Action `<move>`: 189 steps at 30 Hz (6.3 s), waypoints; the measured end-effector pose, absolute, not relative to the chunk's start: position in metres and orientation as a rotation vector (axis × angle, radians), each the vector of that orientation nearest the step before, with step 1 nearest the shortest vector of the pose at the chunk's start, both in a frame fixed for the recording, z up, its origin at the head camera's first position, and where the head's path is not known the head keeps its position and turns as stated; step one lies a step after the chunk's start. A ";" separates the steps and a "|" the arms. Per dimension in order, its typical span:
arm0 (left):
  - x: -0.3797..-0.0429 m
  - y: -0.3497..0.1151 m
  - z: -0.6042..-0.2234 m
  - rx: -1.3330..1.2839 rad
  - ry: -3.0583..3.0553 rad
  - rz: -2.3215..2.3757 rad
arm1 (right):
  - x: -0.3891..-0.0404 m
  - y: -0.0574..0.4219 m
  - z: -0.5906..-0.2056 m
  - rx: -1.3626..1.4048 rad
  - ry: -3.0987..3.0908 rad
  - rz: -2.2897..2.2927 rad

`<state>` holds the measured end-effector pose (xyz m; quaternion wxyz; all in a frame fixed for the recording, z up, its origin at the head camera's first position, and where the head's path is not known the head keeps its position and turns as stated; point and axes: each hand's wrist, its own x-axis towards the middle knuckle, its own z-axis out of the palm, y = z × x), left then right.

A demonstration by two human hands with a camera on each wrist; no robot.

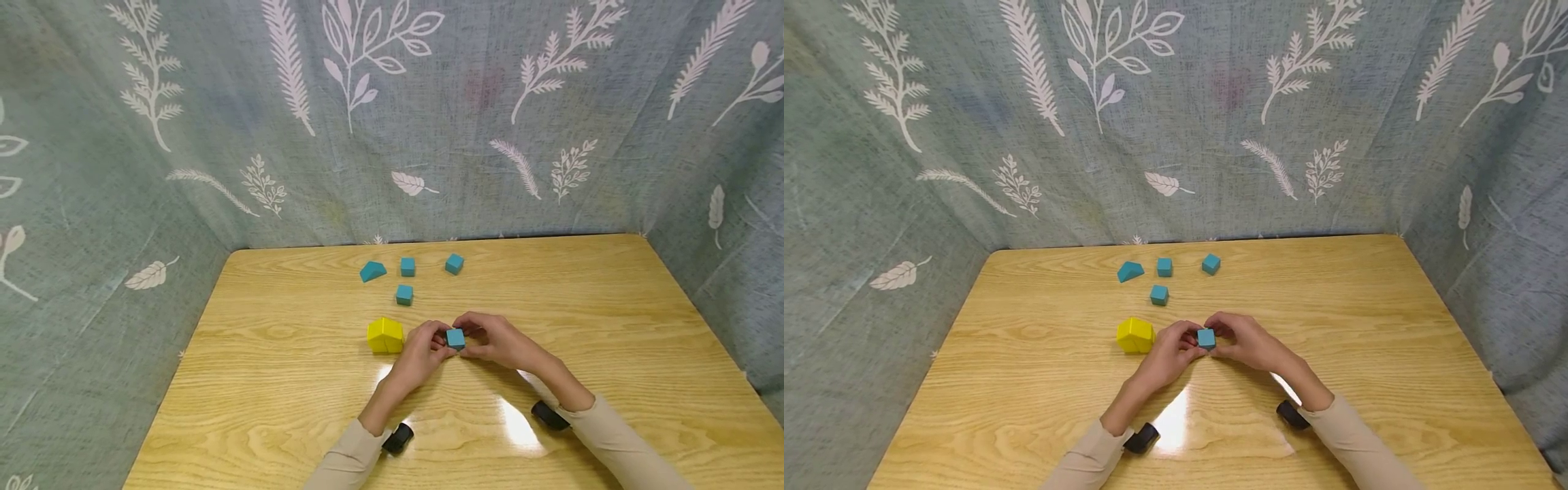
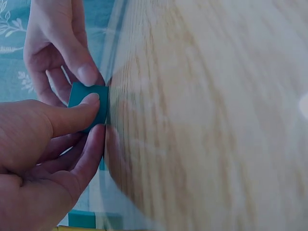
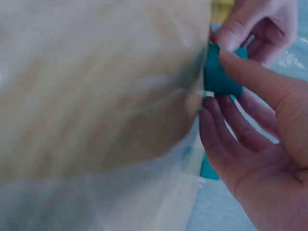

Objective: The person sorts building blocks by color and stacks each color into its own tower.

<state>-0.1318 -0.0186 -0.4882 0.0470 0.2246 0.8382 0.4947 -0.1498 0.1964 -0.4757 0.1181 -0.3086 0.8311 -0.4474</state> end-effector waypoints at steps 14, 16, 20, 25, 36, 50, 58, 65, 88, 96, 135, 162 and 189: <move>-0.131 -0.018 -0.488 0.653 2.583 1.501 | -0.177 0.197 -0.463 -0.871 2.503 -1.354; -0.131 -0.018 -0.487 0.653 2.583 1.503 | -0.183 0.194 -0.463 -0.882 2.523 -1.362; -0.130 -0.017 -0.488 0.657 2.575 1.511 | -0.193 0.187 -0.461 -0.896 2.555 -1.359; -0.130 -0.017 -0.489 0.655 2.570 1.515 | -0.203 0.177 -0.460 -0.935 2.557 -1.349; -0.130 -0.017 -0.489 0.664 2.560 1.512 | -0.222 0.154 -0.460 -1.074 2.553 -1.244; -0.131 -0.017 -0.491 0.647 2.569 1.512 | -0.237 0.127 -0.458 -1.172 2.539 -1.044; -0.130 -0.017 -0.490 0.651 2.561 1.510 | -0.245 0.115 -0.458 -1.315 2.470 -0.918; -0.130 -0.017 -0.490 0.661 2.574 1.510 | -0.247 0.113 -0.460 -1.319 2.475 -0.895; -0.130 -0.017 -0.489 0.659 2.568 1.528 | -0.239 0.142 -0.461 -1.079 2.447 -1.159; -0.129 -0.017 -0.489 0.647 2.577 1.531 | -0.231 0.159 -0.465 -1.039 2.428 -1.266; -0.129 -0.017 -0.492 0.634 2.557 1.533 | -0.165 0.227 -0.477 -0.896 2.413 -1.368; -0.128 -0.016 -0.491 0.632 2.559 1.546 | -0.157 0.222 -0.481 -1.042 2.459 -1.290; -0.127 -0.017 -0.491 0.651 2.579 1.519 | -0.216 0.220 -0.465 -1.033 2.704 -1.192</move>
